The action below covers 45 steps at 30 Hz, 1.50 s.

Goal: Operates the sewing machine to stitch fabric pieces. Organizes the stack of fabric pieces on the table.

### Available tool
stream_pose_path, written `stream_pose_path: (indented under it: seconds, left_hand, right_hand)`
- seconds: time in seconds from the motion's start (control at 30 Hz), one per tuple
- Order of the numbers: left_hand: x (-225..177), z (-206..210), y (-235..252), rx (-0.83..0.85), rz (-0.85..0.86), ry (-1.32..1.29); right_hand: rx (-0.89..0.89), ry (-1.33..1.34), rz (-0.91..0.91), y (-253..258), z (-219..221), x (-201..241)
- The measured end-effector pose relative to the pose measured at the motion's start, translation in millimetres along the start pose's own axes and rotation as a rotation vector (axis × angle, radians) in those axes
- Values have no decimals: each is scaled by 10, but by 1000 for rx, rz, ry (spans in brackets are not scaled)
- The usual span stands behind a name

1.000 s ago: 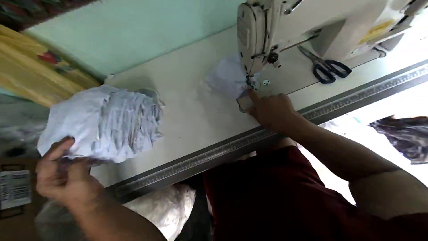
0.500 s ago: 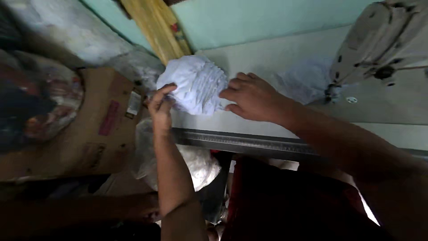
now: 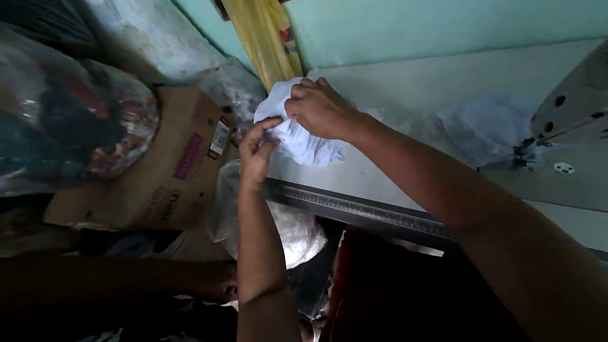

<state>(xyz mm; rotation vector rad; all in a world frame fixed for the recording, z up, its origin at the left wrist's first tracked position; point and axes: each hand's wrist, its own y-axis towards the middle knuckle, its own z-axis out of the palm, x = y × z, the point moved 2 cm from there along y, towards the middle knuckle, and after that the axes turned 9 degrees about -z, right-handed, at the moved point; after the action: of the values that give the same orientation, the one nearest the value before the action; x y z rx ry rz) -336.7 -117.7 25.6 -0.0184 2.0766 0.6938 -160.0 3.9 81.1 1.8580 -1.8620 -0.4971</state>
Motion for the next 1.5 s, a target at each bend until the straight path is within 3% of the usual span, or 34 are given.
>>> stream_pose_path:
  seconds: [0.3, 0.83, 1.0, 1.1, 1.33, 1.5]
  left_hand:
    - [-120, 37, 46, -127, -15, 338]
    - [-188, 75, -30, -147, -14, 145]
    - [-217, 103, -202, -390, 59, 121]
    - [-160, 174, -328, -482, 109, 161]
    - [-181, 352, -468, -339, -23, 524]
    - [-354, 374, -452, -362, 20, 451]
  right_hand:
    - [109, 126, 61, 9, -78, -88]
    - [-47, 23, -62, -15, 131, -115]
    - [-57, 91, -65, 58, 104, -136]
    - [-36, 157, -7, 154, 61, -151]
    - [-38, 332, 214, 353, -55, -260]
    - [-62, 423, 314, 448, -133, -337]
